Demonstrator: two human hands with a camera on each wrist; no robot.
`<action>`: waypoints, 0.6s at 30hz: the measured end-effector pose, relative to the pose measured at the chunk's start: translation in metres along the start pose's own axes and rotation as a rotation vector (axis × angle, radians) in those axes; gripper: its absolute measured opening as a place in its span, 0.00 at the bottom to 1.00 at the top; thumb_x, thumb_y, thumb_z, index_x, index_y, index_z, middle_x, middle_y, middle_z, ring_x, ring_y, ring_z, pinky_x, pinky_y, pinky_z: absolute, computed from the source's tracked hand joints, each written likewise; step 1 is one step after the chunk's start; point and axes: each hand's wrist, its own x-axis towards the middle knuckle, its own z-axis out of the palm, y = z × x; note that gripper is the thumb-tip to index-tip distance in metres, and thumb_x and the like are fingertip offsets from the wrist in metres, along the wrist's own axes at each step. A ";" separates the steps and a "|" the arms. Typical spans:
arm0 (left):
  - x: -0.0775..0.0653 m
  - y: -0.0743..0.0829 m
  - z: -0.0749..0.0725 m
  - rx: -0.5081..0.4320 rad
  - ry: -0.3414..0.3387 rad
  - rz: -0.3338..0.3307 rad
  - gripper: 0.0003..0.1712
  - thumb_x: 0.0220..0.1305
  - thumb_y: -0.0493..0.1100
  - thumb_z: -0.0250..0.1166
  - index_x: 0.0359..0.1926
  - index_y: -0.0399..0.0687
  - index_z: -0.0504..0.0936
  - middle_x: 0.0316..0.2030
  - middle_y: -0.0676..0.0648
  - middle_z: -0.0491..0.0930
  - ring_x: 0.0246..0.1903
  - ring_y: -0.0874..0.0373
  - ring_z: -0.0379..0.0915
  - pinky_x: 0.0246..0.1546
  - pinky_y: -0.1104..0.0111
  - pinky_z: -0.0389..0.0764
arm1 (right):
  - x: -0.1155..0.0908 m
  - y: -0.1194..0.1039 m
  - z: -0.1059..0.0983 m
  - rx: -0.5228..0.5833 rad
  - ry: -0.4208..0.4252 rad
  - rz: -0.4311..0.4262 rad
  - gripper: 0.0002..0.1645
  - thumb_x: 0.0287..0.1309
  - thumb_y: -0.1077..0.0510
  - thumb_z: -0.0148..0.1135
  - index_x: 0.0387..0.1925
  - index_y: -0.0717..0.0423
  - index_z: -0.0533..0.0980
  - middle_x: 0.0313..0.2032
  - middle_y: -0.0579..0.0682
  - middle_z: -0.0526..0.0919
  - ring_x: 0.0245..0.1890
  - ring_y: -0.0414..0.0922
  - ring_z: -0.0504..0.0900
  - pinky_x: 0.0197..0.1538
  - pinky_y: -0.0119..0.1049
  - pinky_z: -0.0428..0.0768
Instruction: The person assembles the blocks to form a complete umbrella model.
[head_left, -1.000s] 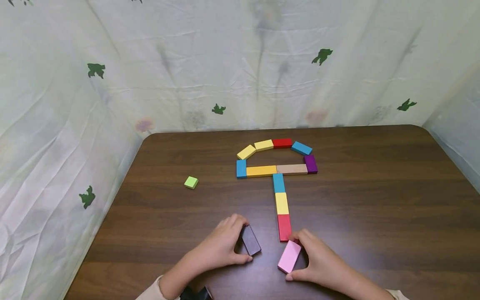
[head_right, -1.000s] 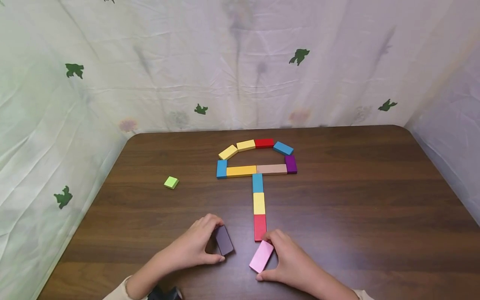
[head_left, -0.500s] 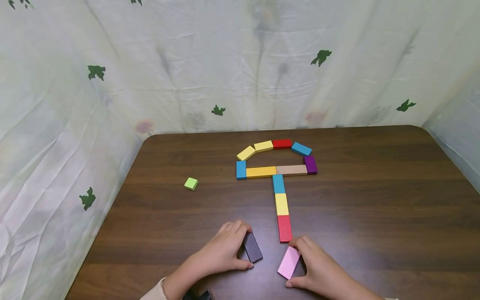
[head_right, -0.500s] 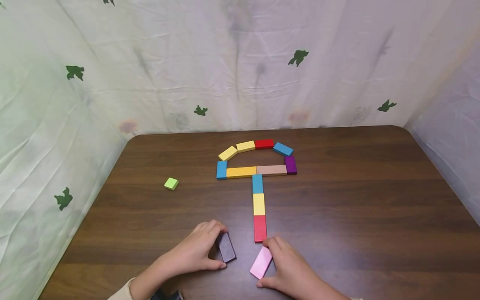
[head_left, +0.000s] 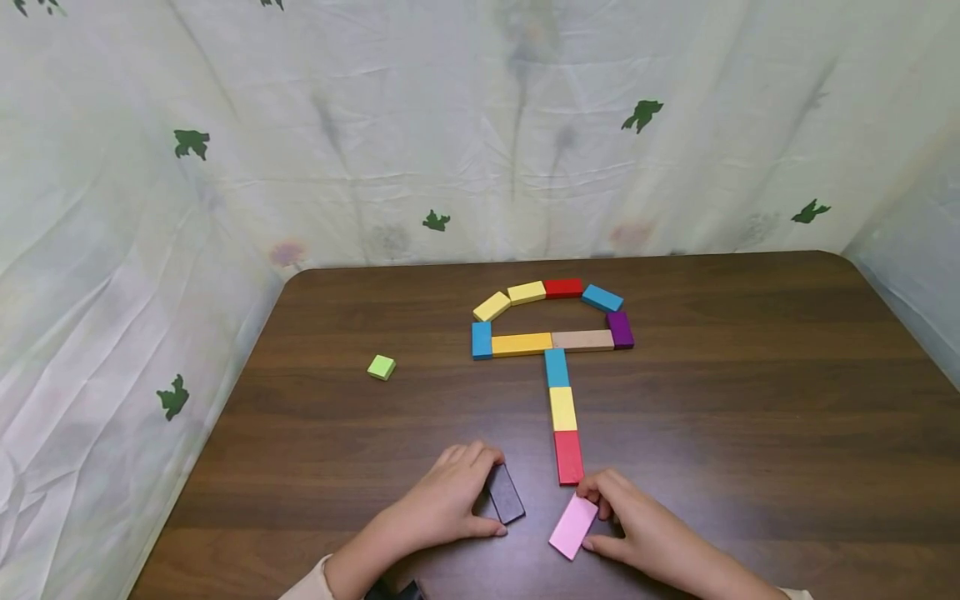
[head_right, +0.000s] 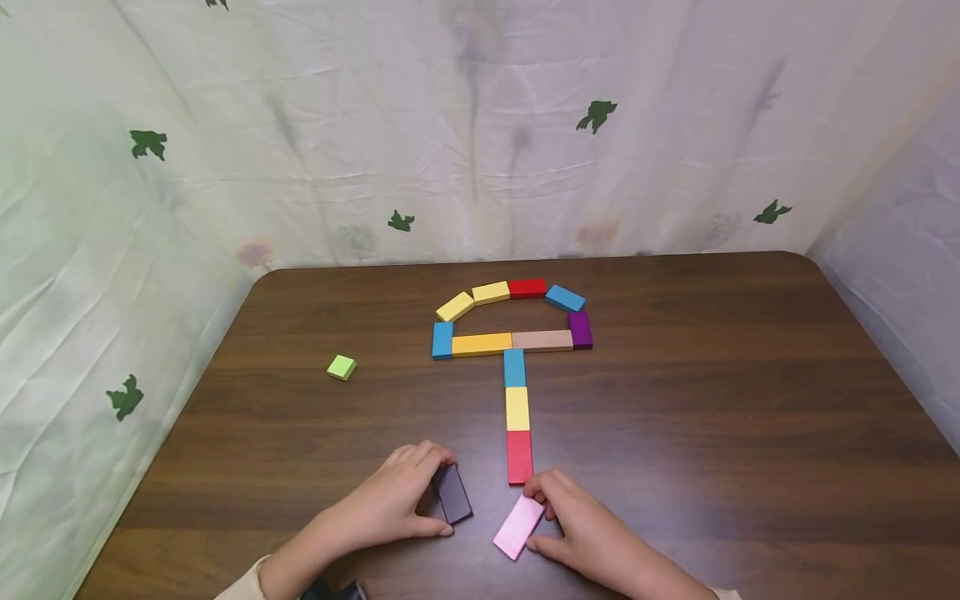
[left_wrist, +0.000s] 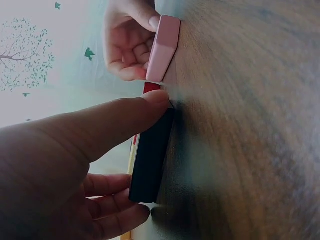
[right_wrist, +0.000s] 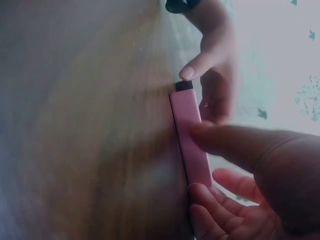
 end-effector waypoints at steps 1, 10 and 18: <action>0.000 0.000 0.000 0.000 -0.002 -0.002 0.40 0.41 0.61 0.70 0.50 0.43 0.68 0.42 0.52 0.67 0.44 0.58 0.64 0.55 0.61 0.59 | 0.000 0.001 0.001 -0.001 0.007 -0.008 0.25 0.40 0.61 0.71 0.40 0.51 0.68 0.36 0.38 0.67 0.32 0.34 0.68 0.34 0.25 0.70; 0.000 0.001 -0.001 -0.002 -0.007 -0.010 0.40 0.42 0.61 0.69 0.51 0.43 0.68 0.43 0.51 0.67 0.45 0.58 0.64 0.55 0.61 0.60 | 0.002 0.002 0.010 -0.050 0.081 -0.024 0.22 0.40 0.61 0.71 0.38 0.52 0.70 0.33 0.36 0.67 0.28 0.32 0.67 0.30 0.22 0.69; 0.000 0.001 0.000 -0.012 -0.017 -0.021 0.39 0.43 0.62 0.69 0.51 0.43 0.68 0.43 0.52 0.67 0.45 0.58 0.63 0.54 0.60 0.62 | 0.002 0.001 0.013 -0.090 0.105 0.002 0.23 0.41 0.59 0.71 0.41 0.51 0.71 0.32 0.35 0.67 0.27 0.32 0.67 0.29 0.21 0.68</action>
